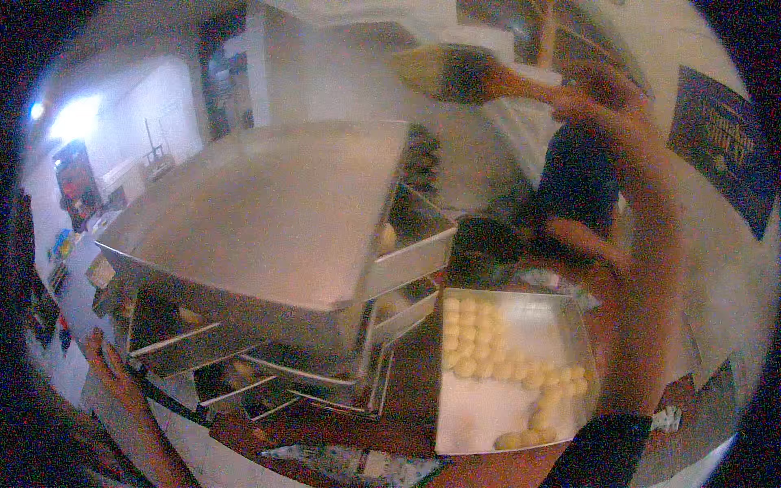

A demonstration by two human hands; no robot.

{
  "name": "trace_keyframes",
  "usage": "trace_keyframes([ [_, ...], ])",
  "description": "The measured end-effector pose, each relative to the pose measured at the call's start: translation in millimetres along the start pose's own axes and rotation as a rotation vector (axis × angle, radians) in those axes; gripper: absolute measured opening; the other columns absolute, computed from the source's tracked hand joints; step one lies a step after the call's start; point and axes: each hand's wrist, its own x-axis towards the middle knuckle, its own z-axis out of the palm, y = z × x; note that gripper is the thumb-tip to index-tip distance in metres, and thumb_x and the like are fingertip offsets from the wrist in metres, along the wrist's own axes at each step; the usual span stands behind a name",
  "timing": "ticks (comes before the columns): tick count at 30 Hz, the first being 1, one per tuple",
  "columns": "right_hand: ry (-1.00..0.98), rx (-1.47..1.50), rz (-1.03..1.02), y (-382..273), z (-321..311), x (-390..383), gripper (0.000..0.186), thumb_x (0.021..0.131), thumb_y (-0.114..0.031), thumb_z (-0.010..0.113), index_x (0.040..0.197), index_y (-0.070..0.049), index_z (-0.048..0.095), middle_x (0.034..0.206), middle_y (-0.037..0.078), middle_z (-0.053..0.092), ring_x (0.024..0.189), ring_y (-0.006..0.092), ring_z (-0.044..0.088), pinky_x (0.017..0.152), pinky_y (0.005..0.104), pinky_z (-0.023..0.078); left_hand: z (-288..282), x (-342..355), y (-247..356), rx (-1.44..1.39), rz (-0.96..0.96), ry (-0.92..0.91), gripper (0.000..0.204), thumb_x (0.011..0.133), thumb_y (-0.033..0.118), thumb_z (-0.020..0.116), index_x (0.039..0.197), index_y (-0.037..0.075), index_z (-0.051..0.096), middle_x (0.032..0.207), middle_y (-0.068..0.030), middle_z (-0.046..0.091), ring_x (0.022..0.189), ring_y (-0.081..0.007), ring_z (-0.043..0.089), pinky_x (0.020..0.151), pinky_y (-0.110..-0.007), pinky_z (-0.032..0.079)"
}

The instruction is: The person greases a large metal baking tray using a brush, then shapes pieces of dough by hand and places them onto the trays.

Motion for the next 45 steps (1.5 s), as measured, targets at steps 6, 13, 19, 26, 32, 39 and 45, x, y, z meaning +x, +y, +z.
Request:
trace_keyframes([
  [6, -0.095, -0.15, 0.017, -84.0, 105.0, -3.9, 0.043, 0.07, -0.019, 0.071, 0.106, -0.003, 0.054, 0.085, 0.004, 0.059, 0.077, 0.0102, 0.054, 0.071, 0.0216, 0.043, 37.9, 102.9, 32.1, -0.245, 0.477, -0.006, 0.037, 0.089, 0.032, 0.044, 0.114, 0.006, 0.05, 0.127, -0.0106, 0.045, 0.129, -0.0287, 0.024, 0.105, -0.046, 0.014],
  [13, -0.318, -0.2, 0.044, -89.1, 167.9, 2.0, 0.033, 0.074, -0.023, 0.068, 0.098, -0.001, 0.06, 0.083, 0.006, 0.062, 0.077, 0.0111, 0.056, 0.069, 0.0249, 0.045, 68.4, 119.1, 49.0, -0.396, 0.526, -0.224, 0.042, 0.069, 0.04, 0.06, 0.093, 0.005, 0.056, 0.094, -0.012, 0.055, 0.103, -0.0326, 0.049, 0.103, -0.052, 0.017],
  [19, -0.574, 0.15, 0.31, -65.1, 188.9, 44.7, 0.03, 0.082, -0.025, 0.061, 0.097, 0.0, 0.061, 0.087, 0.008, 0.063, 0.074, 0.0131, 0.059, 0.067, 0.0265, 0.05, 70.3, 123.8, 34.7, -0.352, 0.502, -0.253, 0.039, 0.066, 0.04, 0.061, 0.075, 0.005, 0.047, 0.076, -0.0108, 0.043, 0.081, -0.0308, 0.047, 0.1, -0.053, 0.021],
  [26, -0.674, -0.19, 0.155, 39.0, 199.0, 109.1, 0.025, 0.078, -0.021, 0.064, 0.094, -0.002, 0.064, 0.083, 0.002, 0.065, 0.077, 0.0098, 0.058, 0.071, 0.0233, 0.046, 80.2, 129.3, 45.2, -0.345, 0.48, -0.304, 0.047, 0.07, 0.049, 0.057, 0.072, 0.004, 0.043, 0.077, -0.0135, 0.041, 0.085, -0.0347, 0.044, 0.096, -0.053, 0.024],
  [32, -1.009, 0.156, 0.236, -65.4, 184.3, 60.2, 0.023, 0.073, -0.011, 0.066, 0.093, 0.001, 0.064, 0.088, 0.008, 0.065, 0.08, 0.0132, 0.059, 0.075, 0.0264, 0.046, 62.4, 133.7, 30.3, -0.173, 0.44, -0.344, 0.049, 0.072, 0.051, 0.055, 0.071, 0.004, 0.041, 0.077, -0.0147, 0.04, 0.09, -0.0373, 0.043, 0.096, -0.054, 0.024],
  [39, -0.877, 0.078, 0.338, -89.4, 176.8, 49.4, 0.021, 0.073, -0.008, 0.067, 0.09, 0.003, 0.065, 0.089, 0.01, 0.066, 0.085, 0.0146, 0.06, 0.078, 0.0262, 0.046, 81.2, 139.1, 47.7, -0.361, 0.473, -0.297, 0.051, 0.069, 0.054, 0.057, 0.067, 0.006, 0.041, 0.07, -0.0104, 0.04, 0.072, -0.0292, 0.045, 0.095, -0.054, 0.025],
  [45, -0.981, 0.27, 0.329, -112.0, 228.7, 68.8, 0.017, 0.076, 0.0, 0.063, 0.093, 0.002, 0.064, 0.092, 0.01, 0.065, 0.088, 0.015, 0.06, 0.08, 0.0263, 0.046, 80.1, 144.5, 55.3, -0.352, 0.501, -0.309, 0.054, 0.065, 0.06, 0.06, 0.067, 0.009, 0.042, 0.066, -0.0067, 0.039, 0.067, -0.0252, 0.045, 0.094, -0.055, 0.026],
])
